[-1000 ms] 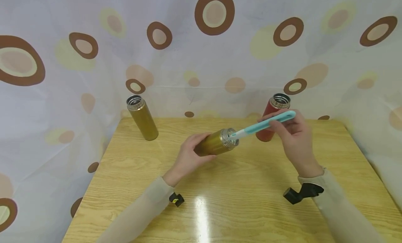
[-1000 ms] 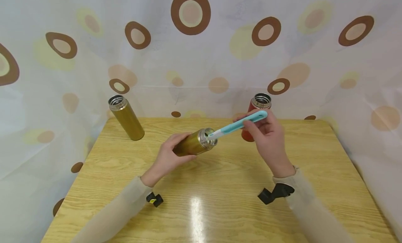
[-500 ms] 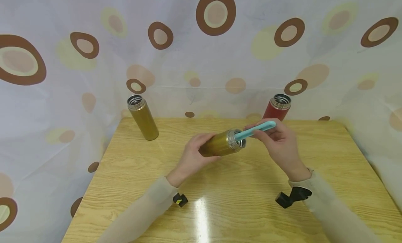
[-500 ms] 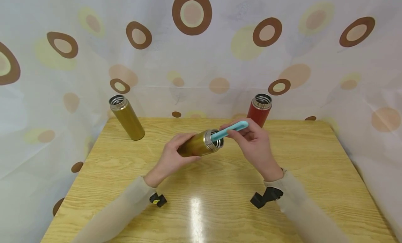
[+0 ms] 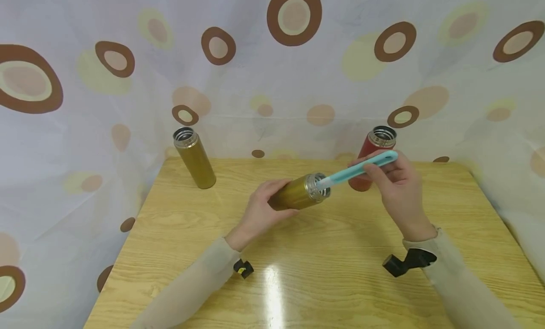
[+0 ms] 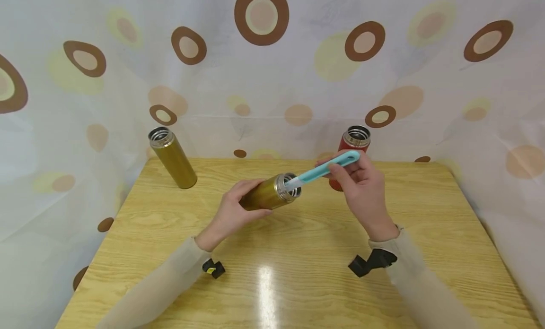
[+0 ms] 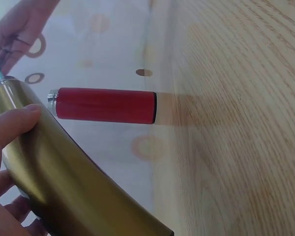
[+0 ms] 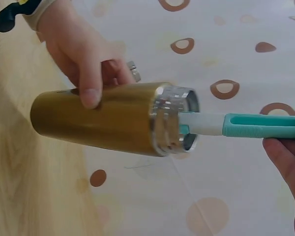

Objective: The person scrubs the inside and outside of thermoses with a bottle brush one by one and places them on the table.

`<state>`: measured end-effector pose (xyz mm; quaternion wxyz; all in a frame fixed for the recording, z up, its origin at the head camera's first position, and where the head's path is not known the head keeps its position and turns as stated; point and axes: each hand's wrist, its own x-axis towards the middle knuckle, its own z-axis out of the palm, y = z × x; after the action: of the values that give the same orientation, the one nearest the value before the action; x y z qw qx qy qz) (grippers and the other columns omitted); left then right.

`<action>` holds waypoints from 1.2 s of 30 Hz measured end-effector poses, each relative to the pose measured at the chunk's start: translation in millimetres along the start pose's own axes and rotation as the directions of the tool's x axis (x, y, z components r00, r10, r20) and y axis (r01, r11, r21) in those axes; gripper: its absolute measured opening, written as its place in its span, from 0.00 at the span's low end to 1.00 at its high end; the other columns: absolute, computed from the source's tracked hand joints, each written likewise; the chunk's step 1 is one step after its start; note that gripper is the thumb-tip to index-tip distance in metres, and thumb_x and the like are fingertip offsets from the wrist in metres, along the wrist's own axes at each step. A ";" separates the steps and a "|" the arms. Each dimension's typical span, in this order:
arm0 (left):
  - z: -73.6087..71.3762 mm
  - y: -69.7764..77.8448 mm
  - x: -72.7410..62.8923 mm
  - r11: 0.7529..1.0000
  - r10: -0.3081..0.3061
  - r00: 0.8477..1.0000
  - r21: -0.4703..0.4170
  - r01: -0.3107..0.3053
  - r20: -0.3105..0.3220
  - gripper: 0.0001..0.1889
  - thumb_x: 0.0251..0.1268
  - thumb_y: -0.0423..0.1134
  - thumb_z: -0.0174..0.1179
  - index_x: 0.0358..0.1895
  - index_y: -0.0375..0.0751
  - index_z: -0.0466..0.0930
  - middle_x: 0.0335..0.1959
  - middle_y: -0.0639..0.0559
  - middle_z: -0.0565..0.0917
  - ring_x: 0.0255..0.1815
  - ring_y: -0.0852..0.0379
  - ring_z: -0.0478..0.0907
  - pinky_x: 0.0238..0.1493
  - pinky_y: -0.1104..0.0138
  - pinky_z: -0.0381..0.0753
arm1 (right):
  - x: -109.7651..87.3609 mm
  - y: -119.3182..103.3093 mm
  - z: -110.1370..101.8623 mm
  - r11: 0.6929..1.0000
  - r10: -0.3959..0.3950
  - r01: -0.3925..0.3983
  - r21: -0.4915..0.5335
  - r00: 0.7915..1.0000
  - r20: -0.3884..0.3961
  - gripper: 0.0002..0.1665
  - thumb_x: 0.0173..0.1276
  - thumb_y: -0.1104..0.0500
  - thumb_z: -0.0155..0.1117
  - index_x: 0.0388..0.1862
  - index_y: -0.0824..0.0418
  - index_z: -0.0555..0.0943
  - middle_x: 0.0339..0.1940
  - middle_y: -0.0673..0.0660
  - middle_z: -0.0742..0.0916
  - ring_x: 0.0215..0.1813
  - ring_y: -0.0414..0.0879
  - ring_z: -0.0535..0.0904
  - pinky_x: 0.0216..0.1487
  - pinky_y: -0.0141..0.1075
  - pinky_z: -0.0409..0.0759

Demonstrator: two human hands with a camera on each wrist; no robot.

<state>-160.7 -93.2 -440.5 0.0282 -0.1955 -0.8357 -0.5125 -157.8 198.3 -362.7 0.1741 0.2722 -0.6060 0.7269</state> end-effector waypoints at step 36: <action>4.3 14.8 -0.7 0.999 0.024 1.000 0.038 -0.023 -0.010 0.40 0.53 0.40 0.81 0.72 0.43 0.75 0.67 0.47 0.80 0.67 0.46 0.75 0.67 0.47 0.75 | -3.5 -9.3 -3.7 0.997 0.001 0.000 -0.076 1.000 0.015 0.11 0.76 0.78 0.53 0.52 0.84 0.77 0.46 0.62 0.92 0.47 0.47 0.90 0.49 0.34 0.87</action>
<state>-154.1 -83.9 -430.2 0.0422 -0.2021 -0.8429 -0.4970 -150.3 204.1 -358.0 0.1798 0.2706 -0.6346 0.7013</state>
